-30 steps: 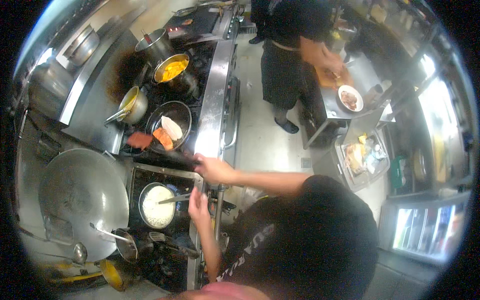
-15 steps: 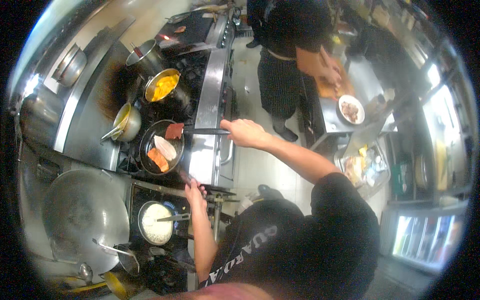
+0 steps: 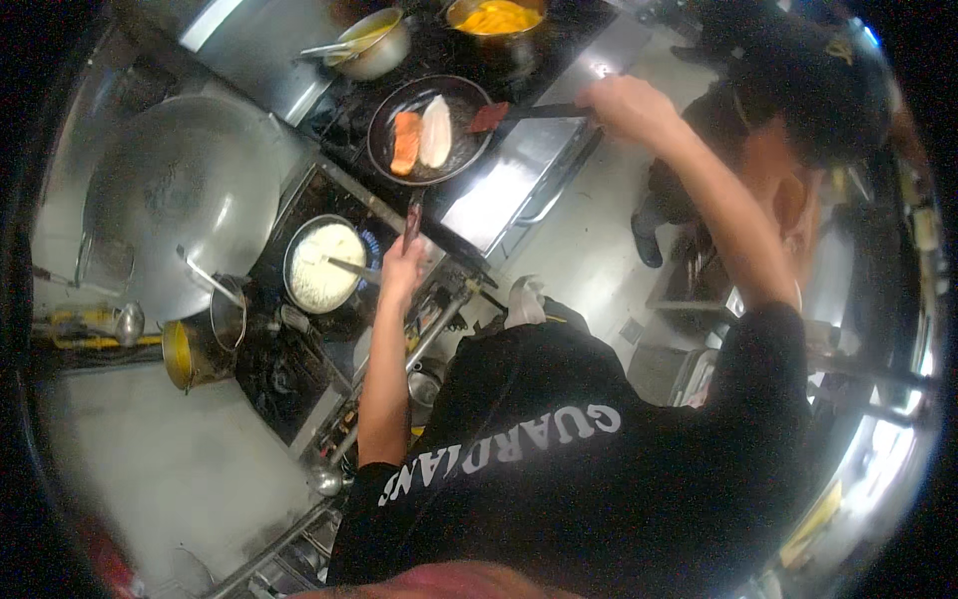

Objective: The person cooks fish and pasta on a stove. The person flips a piece of fish in a frying pan with a spatula, stirs a pot of pasta and sauce, and adds liquid from a small carton into the pasta pot.

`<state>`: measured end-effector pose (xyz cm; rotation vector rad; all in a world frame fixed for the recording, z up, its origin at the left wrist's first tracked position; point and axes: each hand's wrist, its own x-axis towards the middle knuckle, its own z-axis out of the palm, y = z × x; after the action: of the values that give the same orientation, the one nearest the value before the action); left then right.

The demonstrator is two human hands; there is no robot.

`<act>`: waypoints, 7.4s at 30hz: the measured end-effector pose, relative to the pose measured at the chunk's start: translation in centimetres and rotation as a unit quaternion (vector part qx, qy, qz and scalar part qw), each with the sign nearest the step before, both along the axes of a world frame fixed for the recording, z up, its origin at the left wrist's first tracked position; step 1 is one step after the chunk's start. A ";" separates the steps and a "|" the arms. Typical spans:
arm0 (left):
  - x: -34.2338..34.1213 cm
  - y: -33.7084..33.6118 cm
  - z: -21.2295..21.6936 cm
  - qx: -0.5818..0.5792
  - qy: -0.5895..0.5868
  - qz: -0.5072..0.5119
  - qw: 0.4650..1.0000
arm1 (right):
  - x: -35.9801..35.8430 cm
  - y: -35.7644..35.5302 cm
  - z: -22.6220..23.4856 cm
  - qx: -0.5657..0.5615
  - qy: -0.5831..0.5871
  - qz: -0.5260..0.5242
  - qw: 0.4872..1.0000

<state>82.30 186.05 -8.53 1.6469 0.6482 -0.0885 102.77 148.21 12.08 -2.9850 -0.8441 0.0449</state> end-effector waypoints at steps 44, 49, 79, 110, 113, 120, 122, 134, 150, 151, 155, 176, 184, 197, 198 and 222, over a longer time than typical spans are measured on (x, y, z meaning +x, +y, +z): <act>0.0 1.0 -2.1 0.047 -0.007 -0.039 0.998 | -5.7 10.9 2.4 -0.093 0.001 0.057 0.994; -0.2 0.7 -2.6 0.060 -0.023 -0.040 0.997 | -5.8 11.7 2.6 -0.127 -0.005 0.093 0.988; 0.9 -1.2 -4.9 0.057 -0.052 -0.060 0.995 | -4.4 10.9 1.5 -0.123 -0.008 0.069 0.990; 4.4 -3.2 -7.6 0.052 -0.049 0.017 0.997 | -12.0 0.2 -14.2 0.287 -0.020 -0.083 0.954; 3.5 -8.6 -5.4 0.010 -0.056 0.048 0.997 | -11.4 -2.2 -14.5 0.308 -0.025 -0.068 0.949; 4.4 -2.7 -8.2 0.102 -0.044 0.053 0.992 | -6.8 -4.5 -11.2 0.270 -0.085 0.044 0.958; 2.4 -2.3 -6.4 0.092 -0.010 0.056 0.994 | -6.2 -4.8 -8.8 0.227 -0.074 0.075 0.968; 0.4 -0.7 -0.7 0.129 -0.001 -0.030 0.991 | -1.8 1.3 0.7 -0.088 -0.047 0.119 0.988; 1.1 6.3 0.0 0.212 -0.013 -0.088 0.973 | 0.6 8.4 1.4 -0.111 -0.124 0.090 0.982; 1.4 6.6 0.2 0.209 -0.014 -0.091 0.974 | 1.1 8.7 1.0 -0.114 -0.123 0.087 0.982; 1.8 7.8 0.5 0.201 0.002 -0.123 0.972 | 1.4 9.9 0.7 -0.137 -0.118 0.069 0.981; -0.1 -5.0 -1.1 0.113 0.031 -0.079 0.990 | -2.5 10.3 7.0 -0.205 -0.042 0.148 0.966; 1.1 -13.2 0.0 -0.055 0.032 -0.025 0.998 | -3.5 8.6 6.0 -0.185 -0.083 0.203 0.958; 1.7 -17.8 1.3 -0.083 0.001 0.014 0.996 | -5.2 8.4 3.4 -0.177 -0.056 0.186 0.965; 1.8 -17.7 1.1 -0.078 0.005 0.019 0.997 | -5.4 8.4 3.7 -0.180 -0.047 0.183 0.965; 0.9 -14.0 -1.0 -0.038 -0.014 -0.005 0.999 | -3.5 9.8 6.5 -0.246 -0.117 0.200 0.941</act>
<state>83.18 172.08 -9.56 1.5769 0.6086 -0.0969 99.29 158.00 18.60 -3.2373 -1.6878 -0.1054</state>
